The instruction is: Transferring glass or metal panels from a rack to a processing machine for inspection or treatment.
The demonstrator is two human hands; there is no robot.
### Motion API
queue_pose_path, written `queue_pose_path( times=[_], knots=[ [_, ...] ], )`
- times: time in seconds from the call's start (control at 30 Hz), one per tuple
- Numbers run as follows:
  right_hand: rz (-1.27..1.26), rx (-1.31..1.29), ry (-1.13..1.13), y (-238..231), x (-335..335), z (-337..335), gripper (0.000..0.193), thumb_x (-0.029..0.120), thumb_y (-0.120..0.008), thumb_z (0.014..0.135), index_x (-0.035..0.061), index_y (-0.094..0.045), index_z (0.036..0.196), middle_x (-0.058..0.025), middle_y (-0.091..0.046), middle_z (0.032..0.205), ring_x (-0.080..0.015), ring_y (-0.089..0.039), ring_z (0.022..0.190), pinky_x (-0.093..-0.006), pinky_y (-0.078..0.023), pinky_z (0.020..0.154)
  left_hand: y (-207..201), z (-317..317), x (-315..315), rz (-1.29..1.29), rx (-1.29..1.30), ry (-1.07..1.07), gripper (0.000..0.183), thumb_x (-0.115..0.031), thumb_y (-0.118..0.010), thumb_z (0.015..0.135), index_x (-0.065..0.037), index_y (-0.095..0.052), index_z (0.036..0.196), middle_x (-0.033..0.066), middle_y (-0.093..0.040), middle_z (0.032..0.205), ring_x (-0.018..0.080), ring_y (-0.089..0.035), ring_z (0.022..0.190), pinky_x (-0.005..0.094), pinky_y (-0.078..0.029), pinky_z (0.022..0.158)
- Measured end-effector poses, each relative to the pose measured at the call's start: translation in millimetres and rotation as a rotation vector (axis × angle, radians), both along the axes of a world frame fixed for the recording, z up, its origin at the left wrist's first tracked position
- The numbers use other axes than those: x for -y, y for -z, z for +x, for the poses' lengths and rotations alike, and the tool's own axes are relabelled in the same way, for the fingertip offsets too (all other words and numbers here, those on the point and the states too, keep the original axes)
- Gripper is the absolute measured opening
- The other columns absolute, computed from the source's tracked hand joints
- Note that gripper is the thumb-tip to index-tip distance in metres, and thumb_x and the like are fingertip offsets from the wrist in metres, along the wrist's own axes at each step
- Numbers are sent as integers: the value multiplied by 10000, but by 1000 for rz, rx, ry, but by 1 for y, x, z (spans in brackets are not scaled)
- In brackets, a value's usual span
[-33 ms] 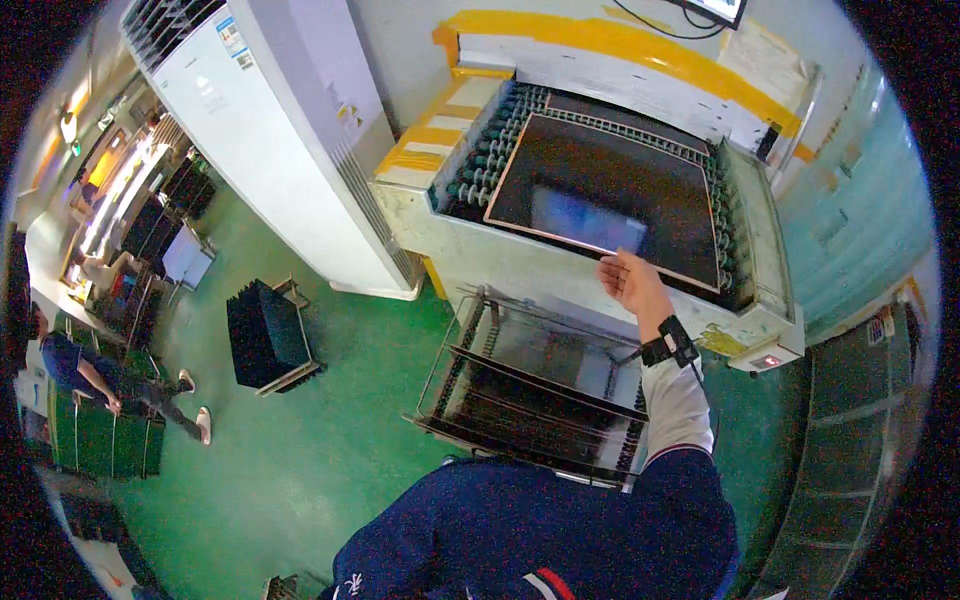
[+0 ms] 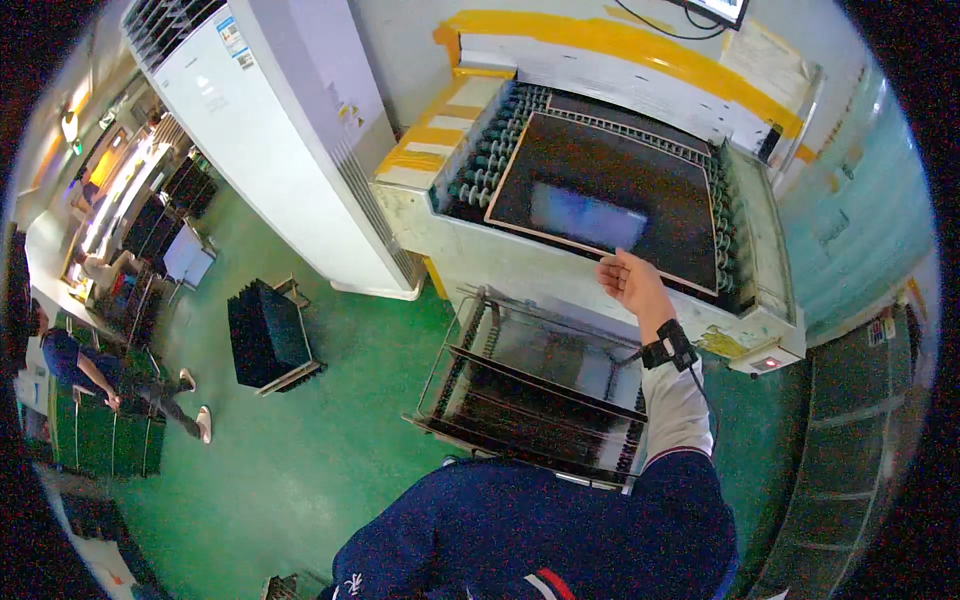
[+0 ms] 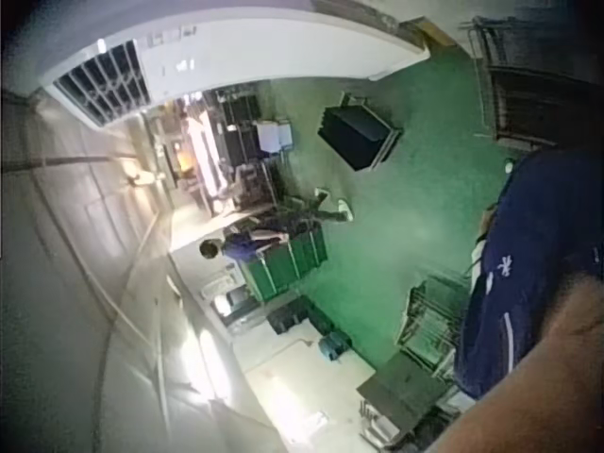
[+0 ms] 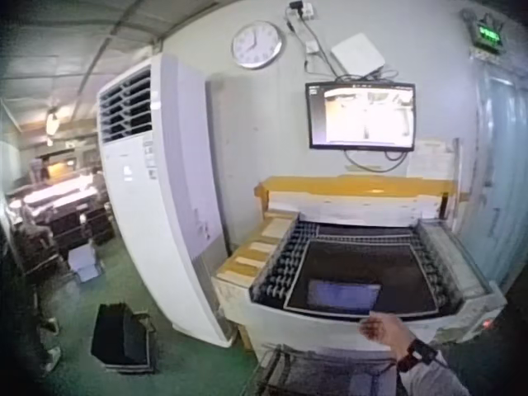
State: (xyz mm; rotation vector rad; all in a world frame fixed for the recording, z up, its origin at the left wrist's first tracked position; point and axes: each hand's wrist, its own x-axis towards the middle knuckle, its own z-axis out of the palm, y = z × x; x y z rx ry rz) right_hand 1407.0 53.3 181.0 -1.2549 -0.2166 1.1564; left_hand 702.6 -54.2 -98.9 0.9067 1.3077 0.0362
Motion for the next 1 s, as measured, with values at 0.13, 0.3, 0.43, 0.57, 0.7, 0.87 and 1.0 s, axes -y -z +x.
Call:
queue_pose_path(
  times=[0.13, 0.3, 0.43, 0.57, 0.7, 0.87, 1.0],
  knots=[
    [11, 681, 61, -27, -18, -17, 265, 286, -560, 836, 32, -605, 896, -72, -634, 730, -178, -598, 648, -286, -461, 575, -3, -2, 3, -120, 84, -128, 334, -220, -535, 868, 20, -569, 1099, 81, -622, 1002, 167, -563, 891, 315, -436, 815],
    [-219, 1795, 187, -19, -39, -6, 390, 323, -599, 779, 103, -566, 1100, -121, -579, 1067, -306, -522, 995, -425, -405, 826, 6, -2, 0, -36, -63, -41, 318, -196, -541, 866, 25, -575, 1092, 73, -622, 1013, 161, -564, 900, 305, -439, 815],
    [-431, 1912, 109, -3, -45, 0, 505, 414, -580, 776, 136, -508, 1192, -136, -421, 1301, -331, -357, 1205, -489, -279, 963, 3, 1, 3, -73, -16, -93, 311, -168, -560, 851, 37, -576, 1084, 67, -624, 1012, 158, -568, 894, 287, -441, 813],
    [-511, 1869, 48, 1, -47, 22, 546, 463, -549, 786, 152, -482, 1229, -134, -395, 1330, -331, -334, 1229, -487, -259, 981, -56, 29, -8, -164, -77, -294, 307, -137, -582, 830, 41, -578, 1080, 77, -625, 1007, 160, -575, 884, 285, -446, 812],
    [-522, 1842, 1, -8, -54, 18, 537, 457, -547, 789, 165, -479, 1235, -124, -391, 1335, -320, -322, 1242, -483, -255, 986, -90, 45, -6, 7, -232, -29, 311, -100, -602, 806, 39, -578, 1084, 87, -618, 1026, 167, -578, 888, 285, -450, 808],
    [-508, 1928, 6, -5, -53, 21, 520, 446, -541, 795, 167, -481, 1230, -111, -408, 1322, -324, -378, 1202, -481, -311, 956, -51, 32, 2, -130, -130, -217, 302, -63, -614, 782, 34, -587, 1067, 85, -621, 1016, 167, -582, 879, 283, -457, 789],
    [-600, 1881, -60, -12, -49, 17, 530, 472, -488, 826, 190, -446, 1272, -92, -378, 1352, -322, -337, 1236, -481, -275, 981, -14, 9, 13, 9, -7, -120, 293, -56, -626, 757, 17, -604, 1040, 67, -629, 978, 153, -585, 848, 288, -464, 764]
  ],
)
